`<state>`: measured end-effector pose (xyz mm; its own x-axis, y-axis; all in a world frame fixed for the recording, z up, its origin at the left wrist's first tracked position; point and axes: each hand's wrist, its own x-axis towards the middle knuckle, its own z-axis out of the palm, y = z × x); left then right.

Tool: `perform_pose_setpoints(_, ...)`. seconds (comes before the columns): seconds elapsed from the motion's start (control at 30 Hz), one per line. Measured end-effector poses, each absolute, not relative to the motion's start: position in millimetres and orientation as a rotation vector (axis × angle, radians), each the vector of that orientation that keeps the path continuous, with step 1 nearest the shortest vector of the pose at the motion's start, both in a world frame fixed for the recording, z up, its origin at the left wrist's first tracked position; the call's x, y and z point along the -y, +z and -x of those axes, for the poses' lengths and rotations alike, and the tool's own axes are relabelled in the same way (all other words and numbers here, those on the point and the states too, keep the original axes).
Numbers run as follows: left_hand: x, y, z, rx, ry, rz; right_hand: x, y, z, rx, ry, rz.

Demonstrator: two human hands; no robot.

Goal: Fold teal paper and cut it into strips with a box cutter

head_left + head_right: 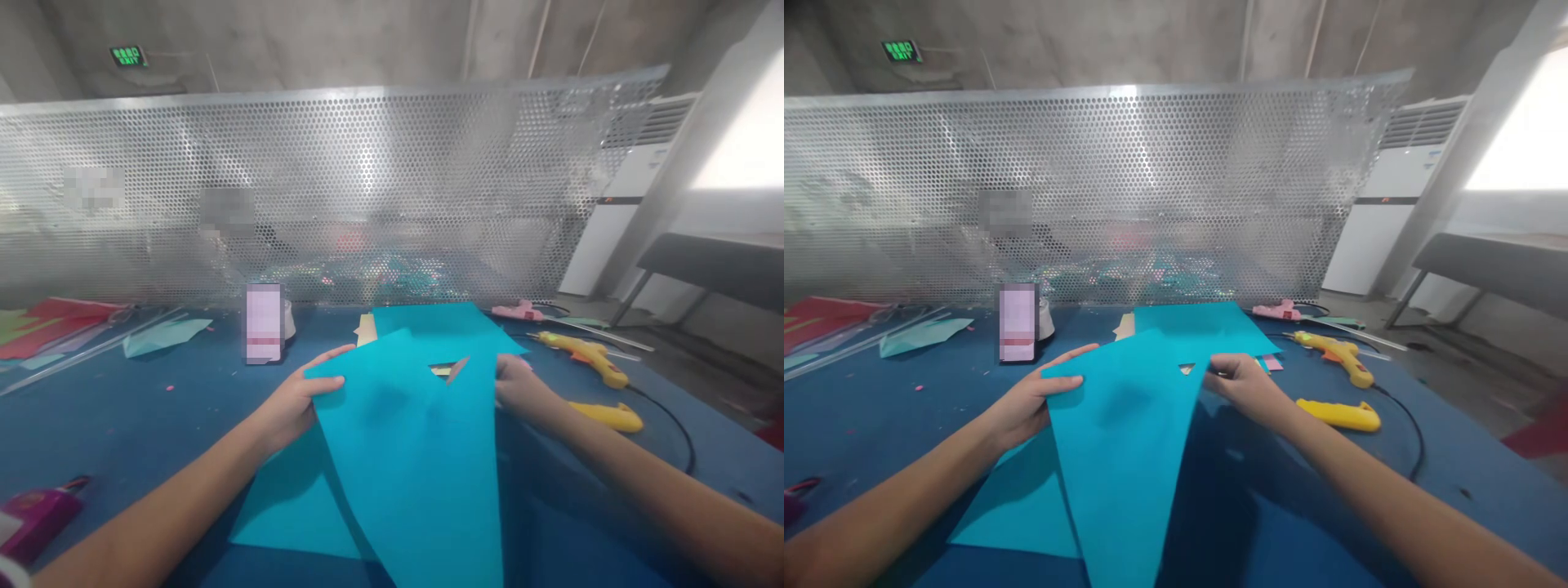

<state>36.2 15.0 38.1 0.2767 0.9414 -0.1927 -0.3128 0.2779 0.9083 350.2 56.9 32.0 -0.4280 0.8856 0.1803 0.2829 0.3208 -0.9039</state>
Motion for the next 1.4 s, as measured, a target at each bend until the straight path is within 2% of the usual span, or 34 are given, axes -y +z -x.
perform_pose_setpoints(0.13, -13.2, 35.8, -39.1, -1.009, 1.021, -0.932, -59.2, 38.3, -362.8, 1.912, 1.059, 0.94)
perform_pose_setpoints(0.27, -18.2, 33.0, -35.5, -1.066, 1.009, -0.889, -51.1, 58.7, -373.0, 2.313, 1.098, 0.67)
perform_pose_setpoints(0.5, -25.7, 28.0, -30.1, -1.106, 1.065, -0.823, -46.9, 68.5, -367.2, 2.67, 1.032, 0.584)
perform_pose_setpoints(0.73, -20.4, 34.1, -34.1, -1.069, 1.052, -0.861, -51.8, 54.2, -362.1, 2.127, 0.969, 1.109)
perform_pose_setpoints(0.9, -12.4, 36.8, -38.7, -1.087, 1.022, -0.958, -47.0, 57.1, -357.1, 1.8, 0.857, 1.285)
perform_pose_setpoints(1.0, -8.0, 35.0, -40.9, -1.01, 1.032, -1.042, -45.8, 59.2, -354.1, 1.77, 0.838, 1.257)
perform_pose_setpoints(1.23, 4.1, 46.1, -50.8, -0.839, 0.989, -1.079, -45.0, 55.7, -351.9, 1.775, 1.14, 1.301)
perform_pose_setpoints(1.4, 5.9, 51.7, -55.5, -0.998, 0.974, -1.229, -42.1, 57.9, -348.6, 1.848, 1.013, 1.302)
